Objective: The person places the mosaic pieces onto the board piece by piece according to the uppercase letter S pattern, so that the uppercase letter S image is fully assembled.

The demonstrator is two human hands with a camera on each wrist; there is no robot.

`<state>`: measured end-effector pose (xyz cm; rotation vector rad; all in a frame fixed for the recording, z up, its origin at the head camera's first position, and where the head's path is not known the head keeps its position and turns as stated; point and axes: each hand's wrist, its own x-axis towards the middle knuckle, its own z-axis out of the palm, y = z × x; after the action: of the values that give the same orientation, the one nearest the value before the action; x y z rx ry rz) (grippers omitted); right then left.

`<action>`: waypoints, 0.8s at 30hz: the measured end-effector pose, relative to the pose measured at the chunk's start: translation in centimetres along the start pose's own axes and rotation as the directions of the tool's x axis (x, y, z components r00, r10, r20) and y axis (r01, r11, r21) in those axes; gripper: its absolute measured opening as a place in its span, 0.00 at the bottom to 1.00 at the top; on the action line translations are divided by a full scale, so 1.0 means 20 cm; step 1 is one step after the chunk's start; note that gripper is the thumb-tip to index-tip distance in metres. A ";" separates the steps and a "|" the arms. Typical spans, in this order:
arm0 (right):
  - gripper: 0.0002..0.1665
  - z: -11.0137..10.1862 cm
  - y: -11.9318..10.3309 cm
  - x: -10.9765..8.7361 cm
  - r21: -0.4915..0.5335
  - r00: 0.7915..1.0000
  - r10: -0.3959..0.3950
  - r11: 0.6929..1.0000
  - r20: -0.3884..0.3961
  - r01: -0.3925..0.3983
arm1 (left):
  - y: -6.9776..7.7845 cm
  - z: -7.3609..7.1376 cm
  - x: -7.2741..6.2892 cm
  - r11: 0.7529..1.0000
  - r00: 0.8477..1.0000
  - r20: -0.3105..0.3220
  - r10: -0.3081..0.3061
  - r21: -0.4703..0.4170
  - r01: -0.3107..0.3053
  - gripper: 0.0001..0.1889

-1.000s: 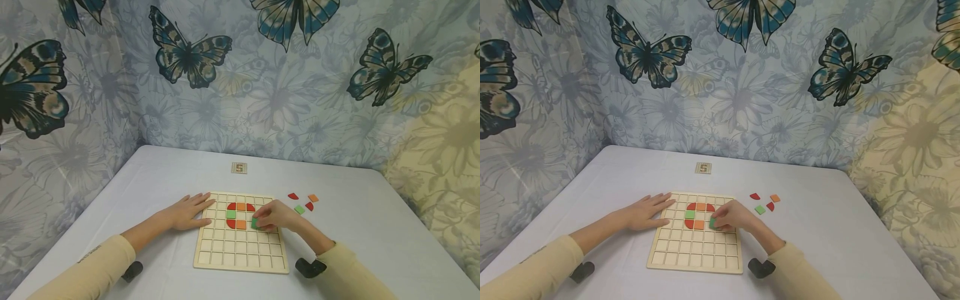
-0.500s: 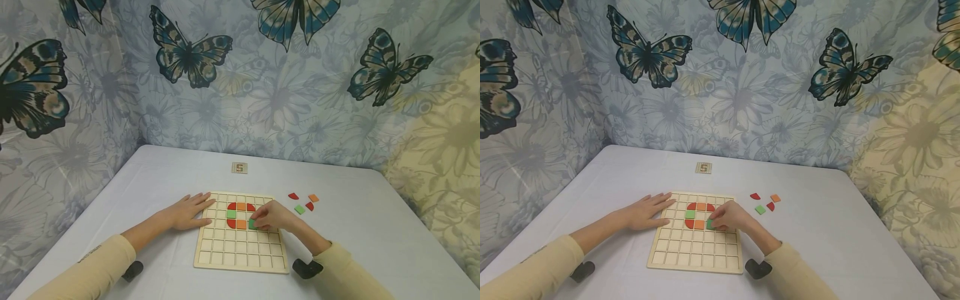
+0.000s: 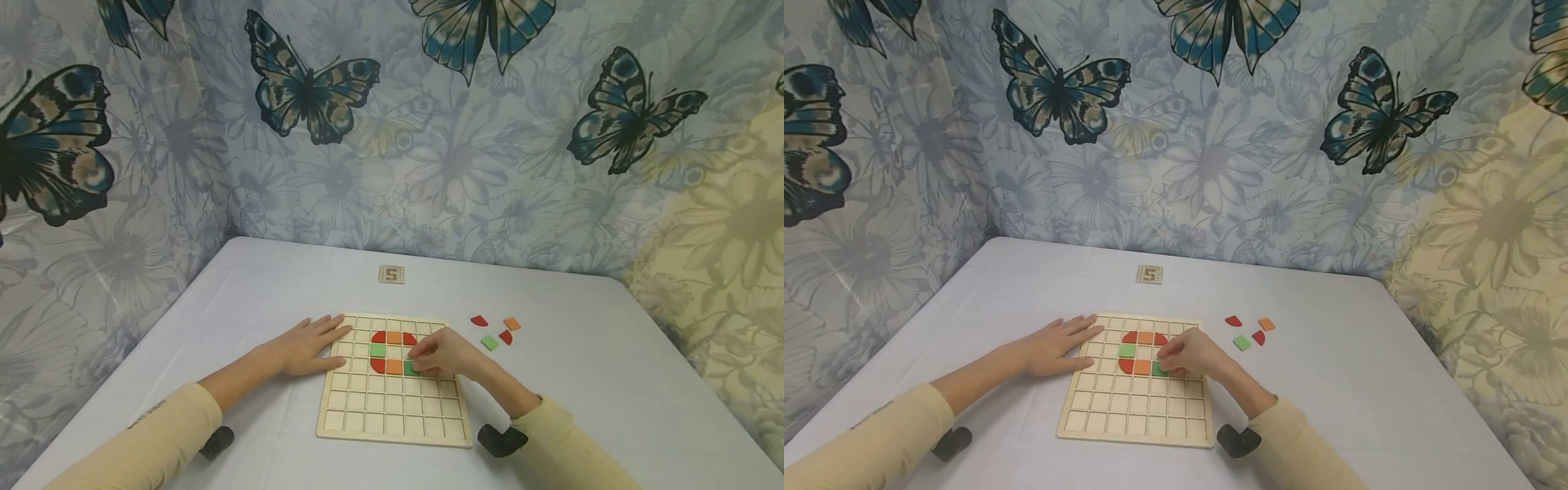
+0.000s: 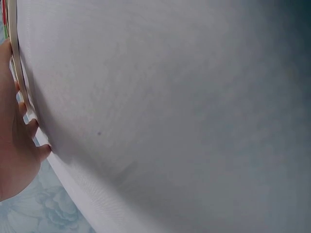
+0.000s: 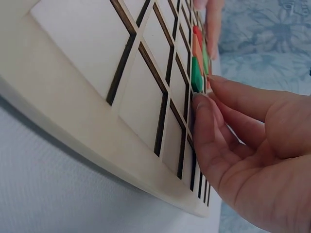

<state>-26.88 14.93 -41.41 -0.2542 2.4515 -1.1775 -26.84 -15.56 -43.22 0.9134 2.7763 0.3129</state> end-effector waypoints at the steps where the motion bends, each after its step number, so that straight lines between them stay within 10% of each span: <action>1: 0.06 0.00 0.00 0.00 -0.001 1.000 0.002 1.000 -0.004 -0.002 | 0.00 0.00 0.00 1.000 1.000 -0.001 0.002 0.001 -0.002 0.38; 11: 0.17 -0.07 0.07 0.00 0.157 1.000 -0.030 0.987 -0.002 0.030 | 0.01 -0.01 0.00 1.000 1.000 0.004 0.002 0.000 -0.002 0.38; 24: 0.28 -0.28 0.13 -0.05 0.503 0.997 -0.066 0.861 -0.051 0.083 | 0.00 0.00 0.01 1.000 1.000 0.002 0.001 0.011 -0.001 0.39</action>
<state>-28.39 20.80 -40.14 -0.1742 2.0709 -1.8152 -26.94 -15.45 -43.28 0.9175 2.7781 0.2970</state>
